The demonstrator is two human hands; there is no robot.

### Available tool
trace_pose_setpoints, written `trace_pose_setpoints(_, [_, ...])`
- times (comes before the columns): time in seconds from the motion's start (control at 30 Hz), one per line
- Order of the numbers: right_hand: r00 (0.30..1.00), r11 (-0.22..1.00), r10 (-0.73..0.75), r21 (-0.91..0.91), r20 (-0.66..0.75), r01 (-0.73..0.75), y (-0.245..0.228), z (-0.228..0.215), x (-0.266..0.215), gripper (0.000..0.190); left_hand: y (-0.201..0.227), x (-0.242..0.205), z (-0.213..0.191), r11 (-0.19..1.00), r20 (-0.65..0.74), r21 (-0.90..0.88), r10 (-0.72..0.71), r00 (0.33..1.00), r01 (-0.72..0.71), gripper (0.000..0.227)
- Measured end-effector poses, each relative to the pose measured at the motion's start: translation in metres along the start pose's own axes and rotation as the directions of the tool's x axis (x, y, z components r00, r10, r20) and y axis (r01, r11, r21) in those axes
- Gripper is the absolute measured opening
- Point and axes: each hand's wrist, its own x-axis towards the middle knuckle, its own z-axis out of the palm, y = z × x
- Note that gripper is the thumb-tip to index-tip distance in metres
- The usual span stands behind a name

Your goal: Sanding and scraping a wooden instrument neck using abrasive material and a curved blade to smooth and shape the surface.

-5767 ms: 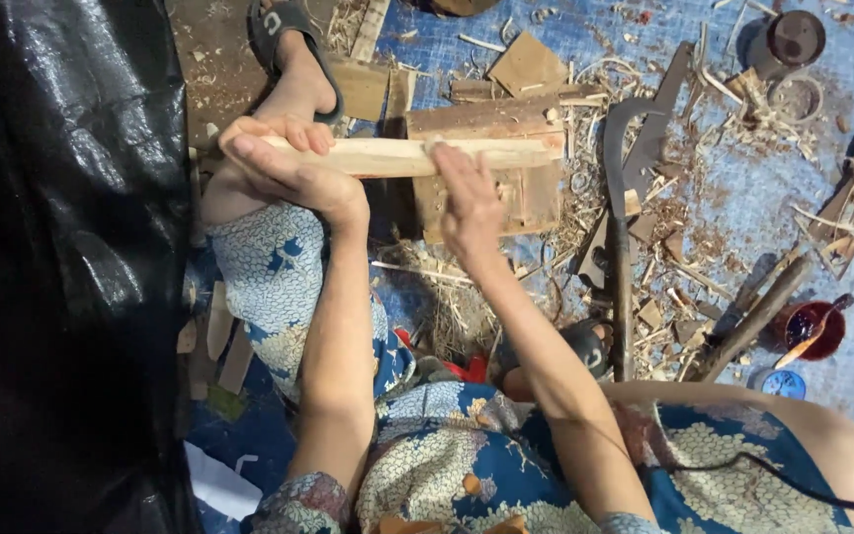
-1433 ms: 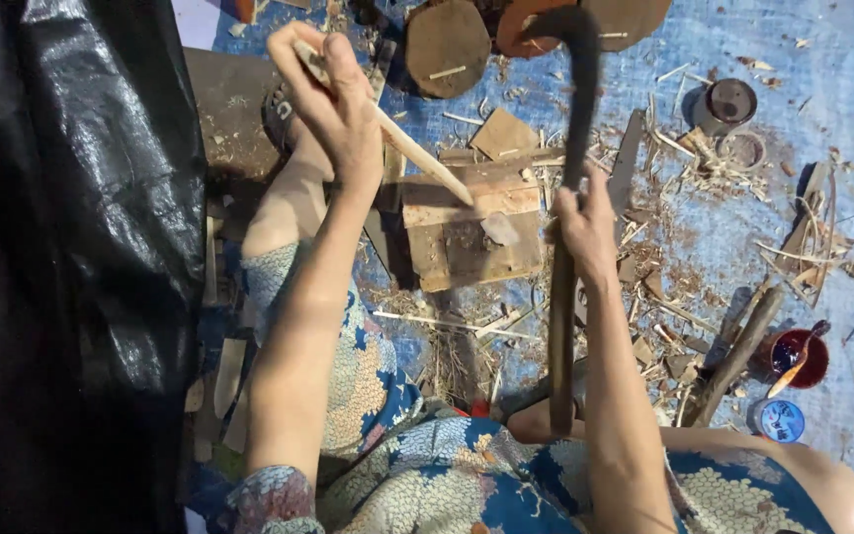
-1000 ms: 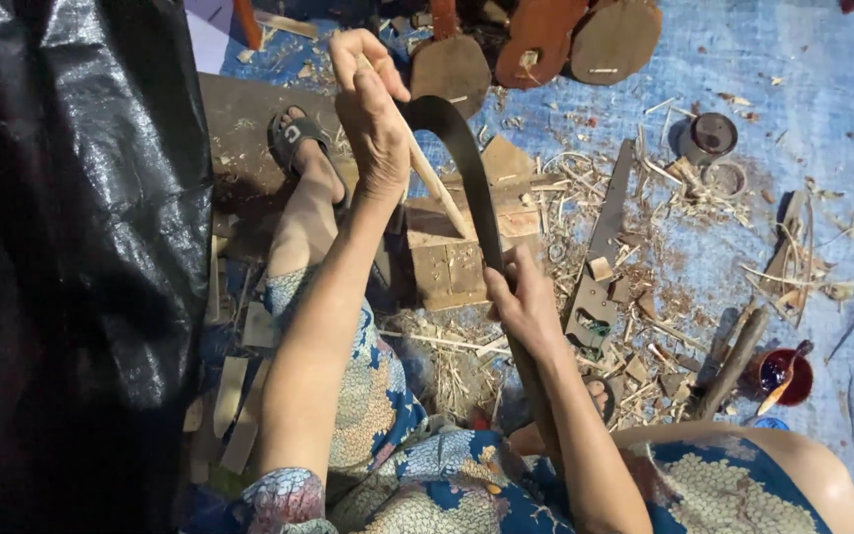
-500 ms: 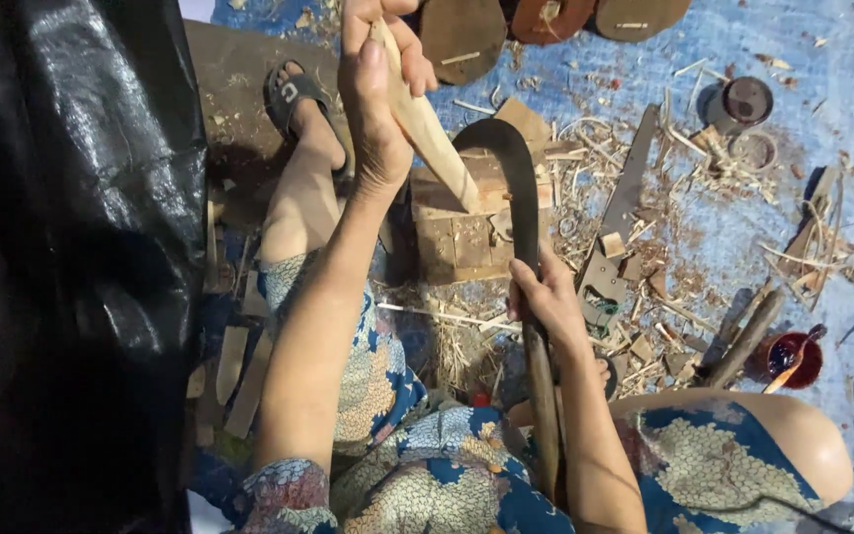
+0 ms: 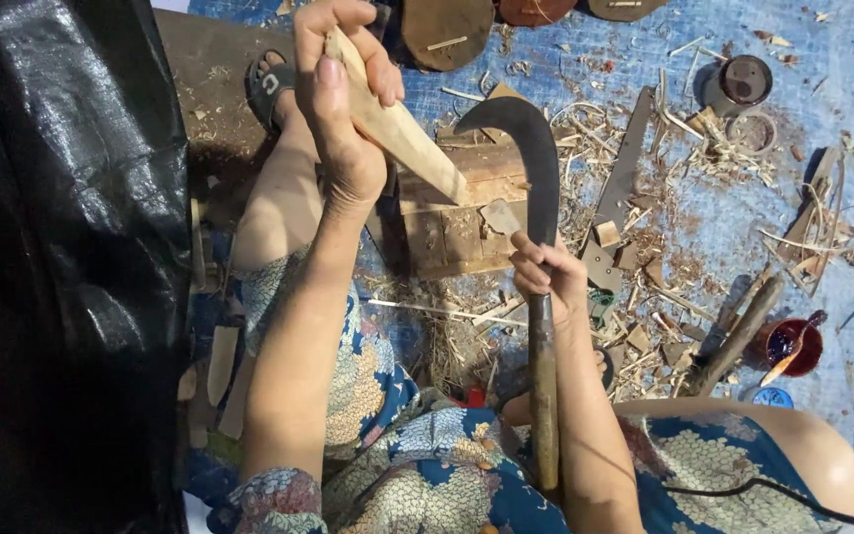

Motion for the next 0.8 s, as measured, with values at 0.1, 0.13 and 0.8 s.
trace_pose_setpoints(0.1, [0.998,0.999,0.053,-0.011,0.045,-0.053,-0.009,-0.004,0.001,0.039,-0.002,0.000,-0.002,0.999,-0.007,-0.029,-0.018,1.000,0.017,0.038])
trace_pose_setpoints(0.13, [0.998,0.998,0.062,-0.022,0.020,-0.061,-0.011,-0.004,0.001,0.035,-0.001,0.000,-0.002,1.000,-0.013,-0.019,-0.010,1.000,0.010,0.037])
trace_pose_setpoints(0.8, [0.828,0.471,-0.176,-0.784,-0.532,-0.404,0.021,0.065,0.020,0.051,0.020,0.002,0.017,0.870,-0.052,0.461,0.226,0.973,-0.177,0.036])
